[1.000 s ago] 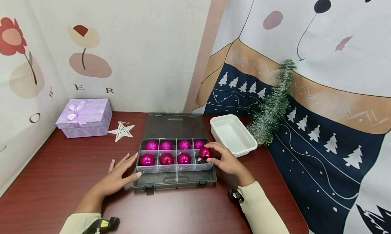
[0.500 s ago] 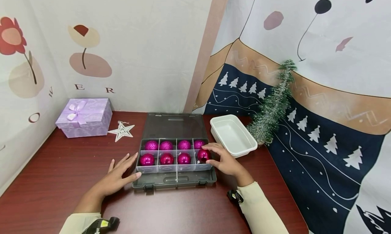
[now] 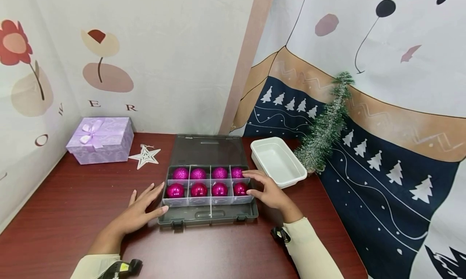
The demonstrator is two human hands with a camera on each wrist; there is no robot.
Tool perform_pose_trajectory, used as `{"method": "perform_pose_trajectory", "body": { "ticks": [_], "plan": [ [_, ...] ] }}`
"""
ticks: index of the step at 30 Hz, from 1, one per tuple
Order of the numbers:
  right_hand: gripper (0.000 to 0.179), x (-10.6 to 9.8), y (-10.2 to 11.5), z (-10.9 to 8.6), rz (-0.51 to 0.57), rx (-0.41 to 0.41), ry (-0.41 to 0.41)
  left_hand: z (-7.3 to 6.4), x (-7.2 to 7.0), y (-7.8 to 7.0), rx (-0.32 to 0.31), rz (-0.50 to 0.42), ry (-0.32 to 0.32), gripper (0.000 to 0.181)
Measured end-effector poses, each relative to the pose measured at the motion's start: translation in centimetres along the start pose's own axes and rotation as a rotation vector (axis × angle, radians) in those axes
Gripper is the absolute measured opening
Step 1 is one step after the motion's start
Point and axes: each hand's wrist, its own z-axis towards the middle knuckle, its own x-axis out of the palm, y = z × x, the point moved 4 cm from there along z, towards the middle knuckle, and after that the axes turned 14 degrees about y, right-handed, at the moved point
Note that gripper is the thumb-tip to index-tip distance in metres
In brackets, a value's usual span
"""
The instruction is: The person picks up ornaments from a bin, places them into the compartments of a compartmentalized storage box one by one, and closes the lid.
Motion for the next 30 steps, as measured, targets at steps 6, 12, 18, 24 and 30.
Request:
{"method": "perform_pose_trajectory", "body": {
  "ticks": [6,12,18,24,30],
  "plan": [
    [0.051,0.1,-0.1,-0.1,0.020,0.036,-0.003,-0.2,0.1,-0.2,0.005,0.005,-0.008,0.082],
    [0.053,0.2,-0.3,0.1,0.032,0.082,-0.027,-0.2,-0.2,-0.3,0.015,0.021,-0.049,0.082],
    [0.055,0.3,-0.5,0.7,0.069,0.144,-0.075,0.9,-0.6,-0.7,0.071,-0.004,-0.123,0.079],
    [0.062,0.2,-1.4,1.5,0.166,0.220,-0.115,3.0,-1.7,-0.6,0.120,-0.063,-0.226,0.074],
    [0.072,0.7,-2.2,2.3,0.268,0.301,-0.115,5.2,-2.3,0.4,0.099,-0.159,-0.250,0.072]
  ]
}}
